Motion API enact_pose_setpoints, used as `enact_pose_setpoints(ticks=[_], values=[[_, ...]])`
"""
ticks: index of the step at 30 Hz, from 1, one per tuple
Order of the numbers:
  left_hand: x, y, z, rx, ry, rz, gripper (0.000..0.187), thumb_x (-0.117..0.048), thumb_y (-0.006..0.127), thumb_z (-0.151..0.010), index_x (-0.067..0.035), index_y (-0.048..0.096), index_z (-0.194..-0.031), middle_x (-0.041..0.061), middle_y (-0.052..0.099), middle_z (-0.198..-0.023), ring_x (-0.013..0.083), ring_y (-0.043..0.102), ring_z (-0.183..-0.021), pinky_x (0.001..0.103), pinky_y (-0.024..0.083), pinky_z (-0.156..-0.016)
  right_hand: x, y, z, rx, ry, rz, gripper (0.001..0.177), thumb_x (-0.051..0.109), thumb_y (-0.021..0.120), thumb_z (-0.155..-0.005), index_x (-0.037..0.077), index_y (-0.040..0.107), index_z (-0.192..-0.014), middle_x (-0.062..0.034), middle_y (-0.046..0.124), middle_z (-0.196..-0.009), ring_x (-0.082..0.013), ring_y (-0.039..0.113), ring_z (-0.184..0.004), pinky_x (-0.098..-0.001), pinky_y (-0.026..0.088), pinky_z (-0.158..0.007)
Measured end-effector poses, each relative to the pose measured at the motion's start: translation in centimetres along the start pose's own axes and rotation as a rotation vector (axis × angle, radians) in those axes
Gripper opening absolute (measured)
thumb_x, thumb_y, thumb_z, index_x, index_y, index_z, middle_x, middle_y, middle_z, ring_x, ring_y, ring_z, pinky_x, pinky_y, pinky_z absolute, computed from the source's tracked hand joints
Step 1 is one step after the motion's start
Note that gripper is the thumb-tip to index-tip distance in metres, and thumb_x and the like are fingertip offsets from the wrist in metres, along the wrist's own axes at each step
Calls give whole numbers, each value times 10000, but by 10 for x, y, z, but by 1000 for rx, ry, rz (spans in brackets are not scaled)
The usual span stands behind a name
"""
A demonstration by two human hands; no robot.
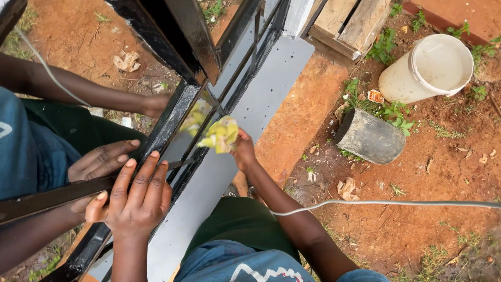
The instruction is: Cleaning a black metal frame with a yellow cloth outdoors.
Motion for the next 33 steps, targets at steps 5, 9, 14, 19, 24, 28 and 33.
enact_pose_setpoints(ticks=[5,9,14,19,24,28,33], values=[[-1,-11,-11,-67,5,-10,242,-288,699,-948,-263,872,-1114,-122,775,-1286,150,585,-1280,325,305,-1094,61,-5,-13,-81,-168,18,429,18,445,-1016,126,584,-1407,-80,667,-1324,-201,663,-1135,-397,554,-947],[-2,1,-6,-26,26,-4,278,-289,684,-904,-242,886,-1088,-101,798,-1261,166,588,-1289,289,343,-1128,80,44,-34,203,-333,61,663,60,452,-1014,223,295,-1637,-54,398,-1657,-198,495,-1430,-395,417,-1177],[12,12,-17,3,16,16,253,-270,678,-921,-227,870,-1081,-73,796,-1240,162,615,-1252,300,408,-1108,97,66,-79,136,-251,136,703,396,414,-1078,304,37,-1664,-41,113,-1744,-233,225,-1529,-421,222,-1199],[70,26,-54,-83,281,1274,430,-378,556,-1056,18,564,-1226,222,685,-1219,355,714,-1166,438,606,-993,108,34,-155,0,-244,148,794,589,371,-1020,330,-24,-1658,-41,43,-1740,-240,94,-1560,-487,124,-1204],[66,41,-52,2,227,1222,375,-367,518,-1018,-18,548,-1151,304,694,-1064,429,737,-1015,524,627,-880,121,12,-198,-8,-388,179,846,661,383,-1021,342,-75,-1656,-35,167,-1719,-246,213,-1551,-449,197,-1229],[70,44,-51,-106,305,1276,473,-414,495,-1067,40,526,-1198,320,686,-1068,438,737,-1025,524,635,-858,107,11,-200,-39,-342,132,826,635,381,-1016,355,-44,-1666,-116,325,-1642,-323,370,-1433,-456,355,-1122],[70,46,-43,-141,345,1303,492,-439,456,-1112,36,488,-1237,348,688,-1072,461,744,-1035,490,638,-811,83,8,-182,-63,-174,234,780,641,317,-1009,382,-66,-1638,-68,179,-1696,-297,307,-1497,-469,343,-1102]])
Point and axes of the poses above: each hand's wrist, its own z-axis away from the middle knuckle, its own y-axis out of the palm, x = y × z, the point moved 10 cm from there along -z, towards the middle knuckle
